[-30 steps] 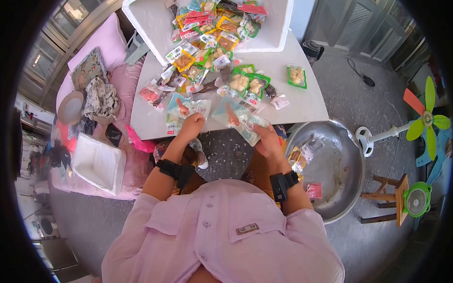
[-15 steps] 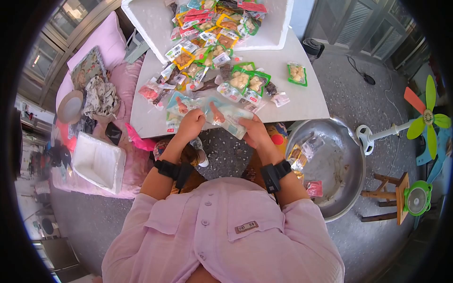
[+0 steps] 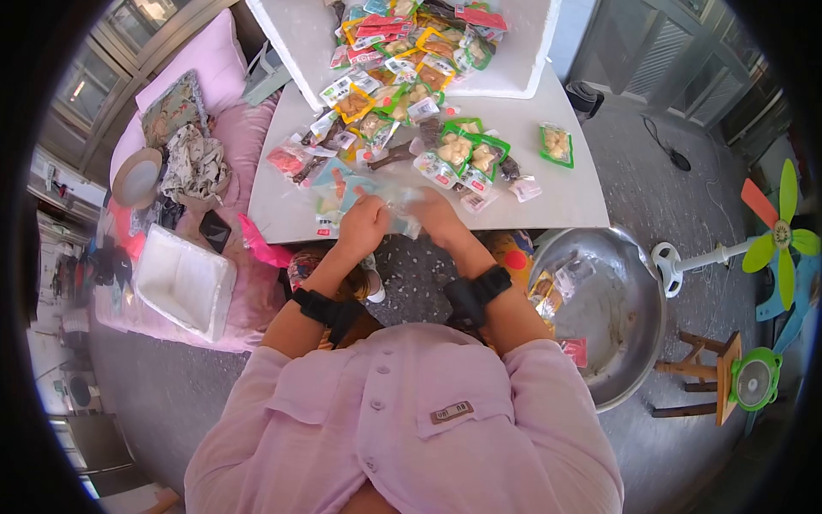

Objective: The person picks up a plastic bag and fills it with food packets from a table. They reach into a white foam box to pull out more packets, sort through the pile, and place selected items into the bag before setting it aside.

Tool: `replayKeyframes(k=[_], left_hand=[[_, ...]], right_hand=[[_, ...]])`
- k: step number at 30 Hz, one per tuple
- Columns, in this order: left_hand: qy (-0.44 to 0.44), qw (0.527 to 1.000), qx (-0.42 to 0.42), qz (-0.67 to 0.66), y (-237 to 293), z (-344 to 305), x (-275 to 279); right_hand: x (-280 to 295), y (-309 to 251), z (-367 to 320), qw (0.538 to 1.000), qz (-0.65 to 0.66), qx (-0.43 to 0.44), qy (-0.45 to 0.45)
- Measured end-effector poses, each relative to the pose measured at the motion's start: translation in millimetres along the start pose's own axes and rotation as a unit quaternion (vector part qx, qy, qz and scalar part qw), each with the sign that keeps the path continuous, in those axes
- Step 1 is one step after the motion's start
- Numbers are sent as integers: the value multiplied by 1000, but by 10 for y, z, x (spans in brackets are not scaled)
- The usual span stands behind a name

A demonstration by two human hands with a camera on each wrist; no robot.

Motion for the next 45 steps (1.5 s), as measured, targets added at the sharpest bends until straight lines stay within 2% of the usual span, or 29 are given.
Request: replayKeyframes(k=[1,3,4,6,9,12,15,16,18,21,24,27,30,33,36,39,42,45], left_hand=[[9,1000,20,-18,-36,12,21],[-43,997,49,29,-76,36,-62],[-68,994,63,52,-92,54,-100],[-53,996,43,57,-2,60,-113],[-45,996,42,60,94,44,-49],[-43,997,47,38,187,32,87],[-23,998,55,16,55,-53,82],[-15,998,59,9,15,-80,66],[-13,998,69,-6,-31,-138,28],[0,997,73,-23,-68,-151,6],[-15,996,81,-31,-53,-143,-36],[-19,996,71,-45,-38,-128,-71],[-8,996,48,-72,-73,-125,-98],[7,994,39,-101,-92,-126,-84],[37,992,36,-116,-51,-71,-45],[42,989,52,-135,-19,-50,-120],[36,987,64,-141,-83,-6,-258],[20,988,70,-138,-149,-34,-371]], right_hand=[[-68,15,-11,997,66,-12,-23],[-183,29,-27,978,197,-36,-66],[-234,57,-10,978,186,-41,-83],[-335,145,14,978,165,-52,-114],[-425,203,11,984,128,-104,-70],[-444,308,120,982,137,-95,-94],[-422,142,-42,987,91,-94,-88],[-373,90,-78,992,-29,-91,-79],[-240,23,-156,959,-265,-89,-54],[-158,27,-115,960,-269,-72,-34],[-209,339,52,980,-160,-94,-65],[-403,143,-28,978,-166,-115,-60],[-530,216,28,989,36,-136,-38],[-573,153,1,986,57,-142,-64],[-386,135,255,991,-130,-27,-20],[-260,49,393,972,-221,70,-29],[-86,185,521,956,-286,46,-56],[61,-88,451,922,-361,133,-41]])
Point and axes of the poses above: each hand's wrist, its own z-axis towards the middle knuckle, its own x-axis out of the back of the hand, y = z × x, the point moved 10 cm from there along z, towards the middle knuckle, and after that the axes turned 5 degrees about y, right-handed, at the moved point
